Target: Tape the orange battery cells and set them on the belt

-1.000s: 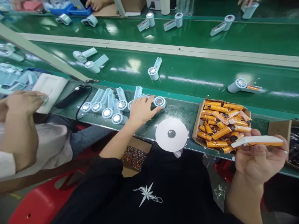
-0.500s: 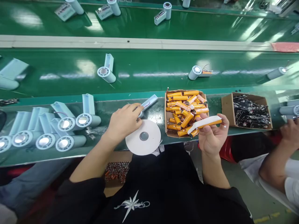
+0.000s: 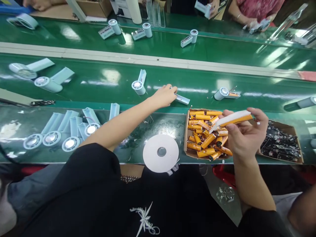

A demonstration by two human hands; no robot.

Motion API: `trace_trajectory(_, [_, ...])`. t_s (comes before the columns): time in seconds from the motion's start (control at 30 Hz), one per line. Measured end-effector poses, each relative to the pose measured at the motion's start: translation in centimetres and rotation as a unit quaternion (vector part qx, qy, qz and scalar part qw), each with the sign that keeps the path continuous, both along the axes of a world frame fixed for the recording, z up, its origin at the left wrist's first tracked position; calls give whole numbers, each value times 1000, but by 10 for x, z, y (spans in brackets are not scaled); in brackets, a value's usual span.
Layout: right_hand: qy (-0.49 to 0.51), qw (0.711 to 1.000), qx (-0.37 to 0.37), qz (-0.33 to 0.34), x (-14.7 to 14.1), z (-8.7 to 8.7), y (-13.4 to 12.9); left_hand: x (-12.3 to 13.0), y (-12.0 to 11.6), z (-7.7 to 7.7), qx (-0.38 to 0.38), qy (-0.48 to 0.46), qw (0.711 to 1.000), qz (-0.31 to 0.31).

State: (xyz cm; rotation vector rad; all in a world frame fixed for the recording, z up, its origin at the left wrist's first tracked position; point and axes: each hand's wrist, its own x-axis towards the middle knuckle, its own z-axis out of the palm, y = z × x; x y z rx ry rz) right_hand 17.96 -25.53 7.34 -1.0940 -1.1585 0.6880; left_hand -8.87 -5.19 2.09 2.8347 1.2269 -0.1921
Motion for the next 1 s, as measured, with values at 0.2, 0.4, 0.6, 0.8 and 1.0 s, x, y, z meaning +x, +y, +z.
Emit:
trace_trajectory(0.2, [-3, 994, -65, 92, -7, 13, 97, 30, 36, -7, -71, 11, 997, 25])
trace_trajectory(0.4, [-181, 959, -81, 201, -17, -31, 189, 34, 45, 8, -100, -4, 995, 29])
trace_trajectory(0.6, [-277, 929, -78, 234, -17, -60, 212, 32, 50, 5, -86, -52, 994, 40])
trace_trajectory(0.8, [-389, 887, -116, 221, -9, -68, 209, 38, 49, -1, -87, -89, 991, 53])
trace_trajectory(1.0, [-498, 830, -113, 225, -2, -63, 205, 48, 47, -7, -84, -116, 985, 99])
